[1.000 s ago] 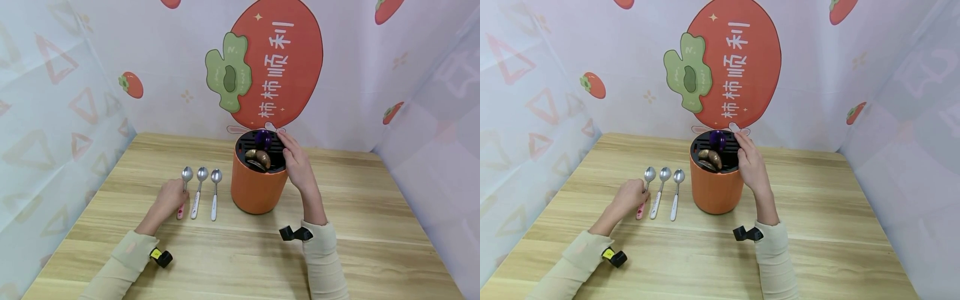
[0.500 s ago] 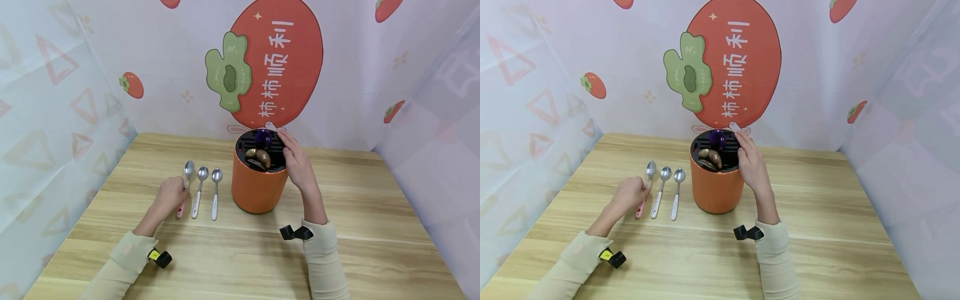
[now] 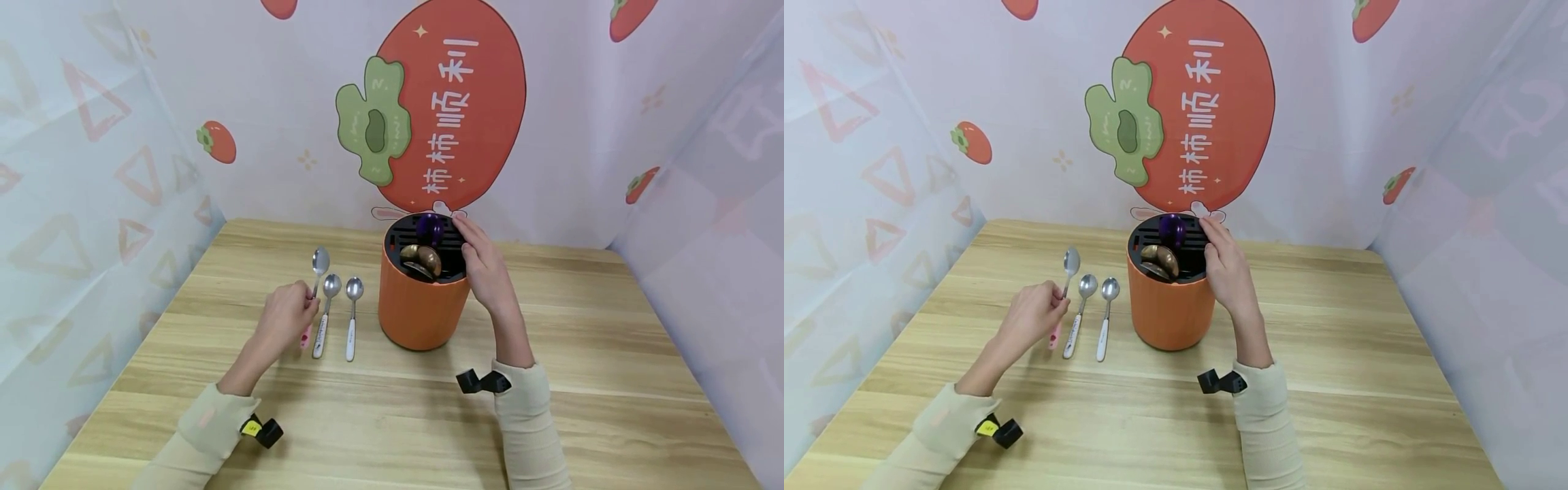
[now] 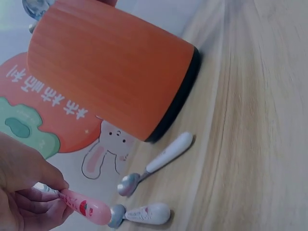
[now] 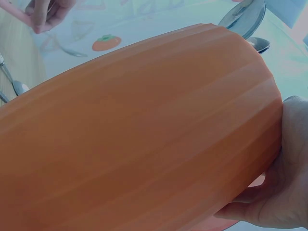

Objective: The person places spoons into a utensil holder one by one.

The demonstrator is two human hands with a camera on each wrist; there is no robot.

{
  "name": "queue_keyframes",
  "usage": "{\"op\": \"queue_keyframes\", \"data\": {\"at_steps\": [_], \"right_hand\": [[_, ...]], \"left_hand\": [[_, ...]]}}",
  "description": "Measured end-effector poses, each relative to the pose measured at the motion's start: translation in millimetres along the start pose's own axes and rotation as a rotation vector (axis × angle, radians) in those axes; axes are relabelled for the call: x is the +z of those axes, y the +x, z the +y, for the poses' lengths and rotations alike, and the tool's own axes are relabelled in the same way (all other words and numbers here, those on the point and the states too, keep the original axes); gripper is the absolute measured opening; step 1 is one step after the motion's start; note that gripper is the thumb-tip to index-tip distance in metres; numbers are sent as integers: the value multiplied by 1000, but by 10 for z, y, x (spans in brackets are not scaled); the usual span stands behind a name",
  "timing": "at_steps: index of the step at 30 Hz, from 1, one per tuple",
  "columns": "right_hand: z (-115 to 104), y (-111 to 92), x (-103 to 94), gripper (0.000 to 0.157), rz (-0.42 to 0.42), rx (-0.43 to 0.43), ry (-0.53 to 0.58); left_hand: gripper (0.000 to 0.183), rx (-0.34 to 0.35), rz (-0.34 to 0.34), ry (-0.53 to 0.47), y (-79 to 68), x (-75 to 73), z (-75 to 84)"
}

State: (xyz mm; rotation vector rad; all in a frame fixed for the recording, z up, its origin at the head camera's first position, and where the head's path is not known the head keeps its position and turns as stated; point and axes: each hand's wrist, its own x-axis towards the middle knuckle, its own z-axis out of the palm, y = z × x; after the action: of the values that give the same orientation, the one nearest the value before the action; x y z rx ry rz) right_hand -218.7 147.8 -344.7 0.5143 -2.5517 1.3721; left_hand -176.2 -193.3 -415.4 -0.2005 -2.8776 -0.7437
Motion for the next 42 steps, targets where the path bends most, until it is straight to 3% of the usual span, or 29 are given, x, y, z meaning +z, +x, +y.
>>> {"op": "queue_keyframes", "data": {"at_steps": [12, 24, 32, 42], "right_hand": [[10, 7, 5, 48, -1, 2, -3], [6, 2, 5, 48, -4, 0, -9], [16, -4, -5, 49, 8, -2, -8], [19, 1, 7, 49, 6, -8, -15]], "left_hand": [[12, 53, 118, -69, -32, -87, 251], [10, 106, 185, -159, -54, -183, 514], [10, 173, 182, -236, 5, -228, 739], [16, 251, 260, -311, 92, -302, 984]]}}
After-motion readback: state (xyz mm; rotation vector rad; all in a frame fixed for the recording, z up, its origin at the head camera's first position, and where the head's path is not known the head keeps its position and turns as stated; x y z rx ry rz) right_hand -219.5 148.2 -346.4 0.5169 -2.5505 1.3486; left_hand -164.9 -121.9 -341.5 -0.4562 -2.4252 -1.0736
